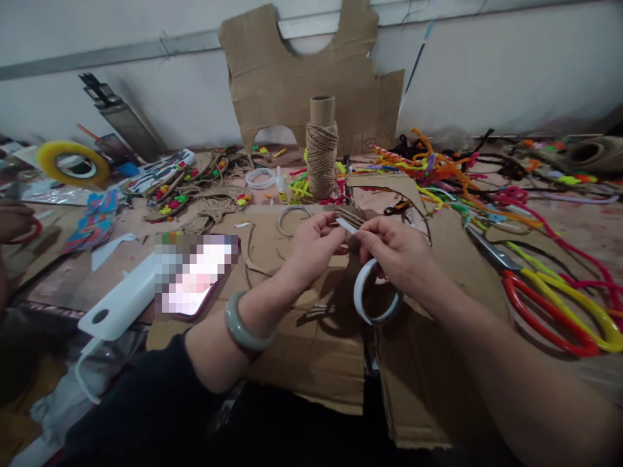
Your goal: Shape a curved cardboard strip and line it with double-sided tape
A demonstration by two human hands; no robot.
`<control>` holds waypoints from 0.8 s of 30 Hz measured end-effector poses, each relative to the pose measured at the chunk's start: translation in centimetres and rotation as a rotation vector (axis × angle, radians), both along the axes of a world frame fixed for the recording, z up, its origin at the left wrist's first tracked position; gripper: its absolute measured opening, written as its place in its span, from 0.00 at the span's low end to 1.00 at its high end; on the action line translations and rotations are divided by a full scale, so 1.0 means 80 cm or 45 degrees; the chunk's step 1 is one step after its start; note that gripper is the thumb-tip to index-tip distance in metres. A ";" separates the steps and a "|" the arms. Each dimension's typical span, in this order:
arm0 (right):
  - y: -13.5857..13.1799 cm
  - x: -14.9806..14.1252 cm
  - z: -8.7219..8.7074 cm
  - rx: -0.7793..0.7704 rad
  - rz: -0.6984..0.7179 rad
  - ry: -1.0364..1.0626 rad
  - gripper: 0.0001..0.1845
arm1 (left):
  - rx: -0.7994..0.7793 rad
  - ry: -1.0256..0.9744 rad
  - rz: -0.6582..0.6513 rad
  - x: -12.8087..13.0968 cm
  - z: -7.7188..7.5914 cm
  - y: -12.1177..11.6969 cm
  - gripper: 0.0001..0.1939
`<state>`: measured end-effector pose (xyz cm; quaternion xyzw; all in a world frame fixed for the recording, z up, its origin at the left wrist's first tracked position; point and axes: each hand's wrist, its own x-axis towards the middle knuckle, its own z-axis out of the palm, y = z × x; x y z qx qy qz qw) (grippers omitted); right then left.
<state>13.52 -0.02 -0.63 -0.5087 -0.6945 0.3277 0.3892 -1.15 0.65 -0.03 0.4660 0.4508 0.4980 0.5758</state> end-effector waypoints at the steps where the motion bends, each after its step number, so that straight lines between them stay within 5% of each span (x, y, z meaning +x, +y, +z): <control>1: 0.000 0.000 0.000 0.002 -0.010 -0.010 0.11 | 0.006 0.002 0.001 0.000 0.001 -0.001 0.06; 24: -0.006 -0.006 0.001 -0.041 -0.133 -0.025 0.11 | 0.114 0.074 -0.002 0.001 0.001 -0.009 0.09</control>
